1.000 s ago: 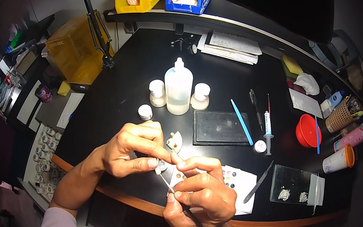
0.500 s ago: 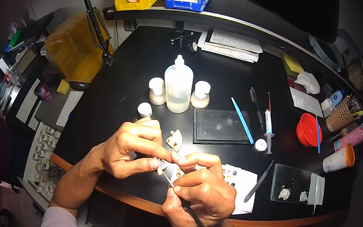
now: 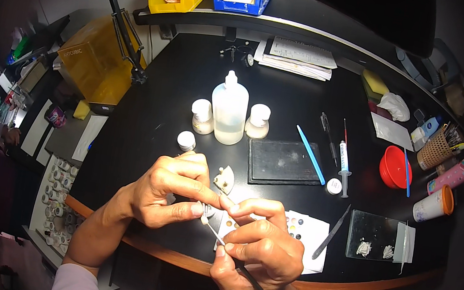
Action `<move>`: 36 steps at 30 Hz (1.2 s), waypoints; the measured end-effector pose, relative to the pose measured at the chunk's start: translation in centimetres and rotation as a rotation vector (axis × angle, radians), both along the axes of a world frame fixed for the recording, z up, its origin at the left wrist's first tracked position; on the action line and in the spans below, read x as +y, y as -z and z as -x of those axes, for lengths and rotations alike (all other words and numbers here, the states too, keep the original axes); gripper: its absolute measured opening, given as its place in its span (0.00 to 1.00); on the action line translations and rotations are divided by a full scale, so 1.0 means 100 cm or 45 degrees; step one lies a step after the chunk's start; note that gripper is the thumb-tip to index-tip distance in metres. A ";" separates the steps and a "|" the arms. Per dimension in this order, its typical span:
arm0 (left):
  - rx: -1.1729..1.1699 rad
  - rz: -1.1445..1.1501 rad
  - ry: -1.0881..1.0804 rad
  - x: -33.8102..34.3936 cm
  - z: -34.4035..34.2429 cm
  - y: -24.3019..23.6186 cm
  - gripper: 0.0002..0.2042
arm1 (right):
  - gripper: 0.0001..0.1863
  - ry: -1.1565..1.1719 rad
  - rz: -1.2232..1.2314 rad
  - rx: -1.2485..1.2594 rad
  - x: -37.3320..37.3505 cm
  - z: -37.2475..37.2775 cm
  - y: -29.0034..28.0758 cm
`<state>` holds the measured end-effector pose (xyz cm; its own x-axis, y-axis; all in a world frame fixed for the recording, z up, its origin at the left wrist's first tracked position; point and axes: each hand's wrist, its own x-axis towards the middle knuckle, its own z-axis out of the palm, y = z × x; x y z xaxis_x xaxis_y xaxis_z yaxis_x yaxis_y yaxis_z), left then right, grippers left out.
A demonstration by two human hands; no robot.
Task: The person applies stains to a dental crown using a fine-tipped brush, dipping the brush into colors on a palette and a small liquid container. They hold the crown with tweezers and apply material from a syringe onto the prosthesis.
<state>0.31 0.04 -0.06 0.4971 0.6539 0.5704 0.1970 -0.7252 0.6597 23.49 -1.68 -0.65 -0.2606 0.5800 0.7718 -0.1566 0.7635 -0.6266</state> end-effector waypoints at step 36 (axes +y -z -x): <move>0.061 0.013 -0.018 0.000 0.002 0.001 0.13 | 0.07 -0.027 0.032 -0.066 0.002 0.000 0.000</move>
